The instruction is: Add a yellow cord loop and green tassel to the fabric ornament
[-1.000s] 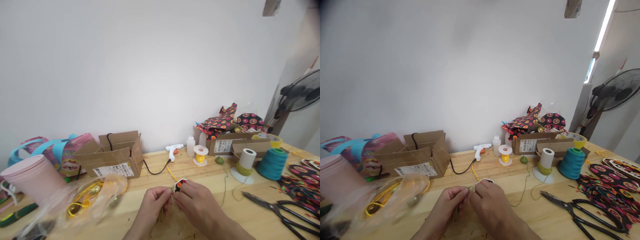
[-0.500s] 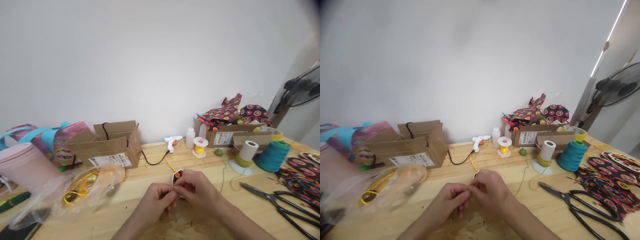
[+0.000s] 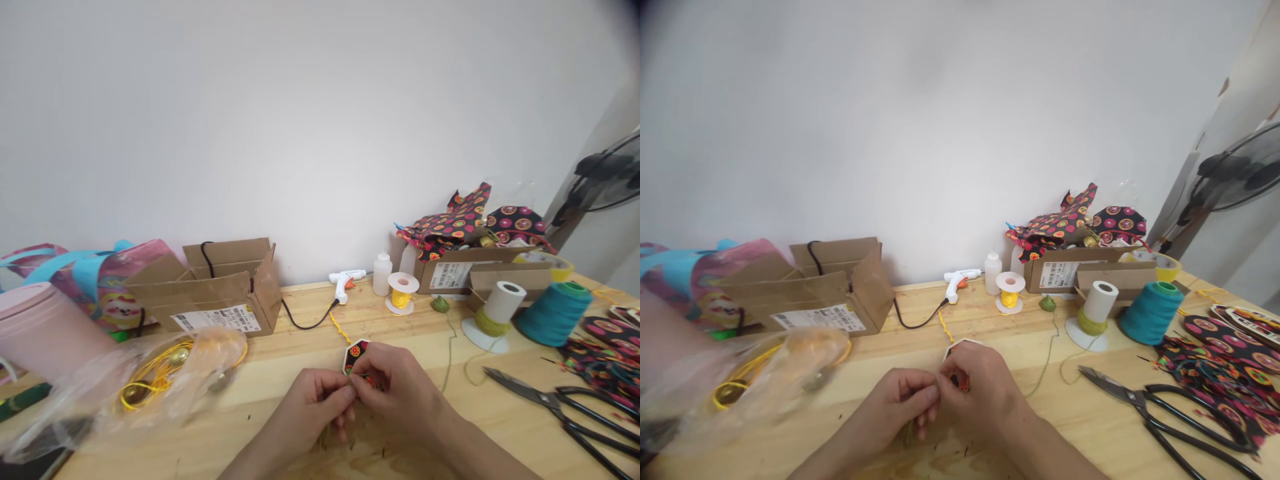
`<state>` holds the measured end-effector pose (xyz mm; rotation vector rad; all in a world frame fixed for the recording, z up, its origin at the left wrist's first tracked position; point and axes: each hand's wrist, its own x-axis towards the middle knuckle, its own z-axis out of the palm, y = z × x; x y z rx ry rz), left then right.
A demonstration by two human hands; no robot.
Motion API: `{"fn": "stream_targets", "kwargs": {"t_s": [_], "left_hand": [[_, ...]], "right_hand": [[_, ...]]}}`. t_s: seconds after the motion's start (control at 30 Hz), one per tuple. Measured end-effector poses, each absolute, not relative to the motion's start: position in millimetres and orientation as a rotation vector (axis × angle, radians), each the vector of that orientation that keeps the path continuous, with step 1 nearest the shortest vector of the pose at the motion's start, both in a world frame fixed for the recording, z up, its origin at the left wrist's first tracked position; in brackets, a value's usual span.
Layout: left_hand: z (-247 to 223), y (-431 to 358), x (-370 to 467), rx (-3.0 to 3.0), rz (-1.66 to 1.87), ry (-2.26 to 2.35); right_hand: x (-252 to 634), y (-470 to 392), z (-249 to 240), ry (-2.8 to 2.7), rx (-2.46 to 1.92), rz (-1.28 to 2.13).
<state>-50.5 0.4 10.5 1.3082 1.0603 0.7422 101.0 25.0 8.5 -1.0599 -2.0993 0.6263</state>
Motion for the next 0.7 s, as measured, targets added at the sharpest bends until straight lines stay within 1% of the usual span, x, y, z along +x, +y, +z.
{"fn": "stream_targets", "kwargs": {"t_s": [0.07,0.2,0.27,0.33,0.47,0.53,0.6,0.7], "left_hand": [[10.1,-0.2,-50.7,1.329,0.739,1.079],[9.6,0.0,-54.0,1.382,0.74,1.056],[10.3,1.3,-56.2,1.385,0.772,1.039],[11.8,3.0,-57.7,1.373,0.827,1.044],[15.4,5.1,-56.5,1.404,0.919,1.112],[16.3,5.2,-54.8,1.438,0.935,1.164],[16.6,4.8,-53.6,1.476,0.94,1.221],[16.1,4.3,-53.4,1.542,0.969,1.288]], "right_hand": [[101.6,26.1,7.9,-2.044,-1.076,0.792],[103.8,31.3,6.7,-1.884,-1.034,1.252],[104.8,32.5,6.8,-1.883,-1.015,1.288],[105.6,31.5,7.4,-2.003,-0.986,1.101],[106.2,27.5,8.6,-2.287,-0.92,0.467],[105.9,26.8,9.0,-2.36,-0.928,0.225],[104.9,26.4,9.3,-2.428,-0.921,0.066],[102.5,24.4,9.1,-2.507,-0.864,-0.07]]}}
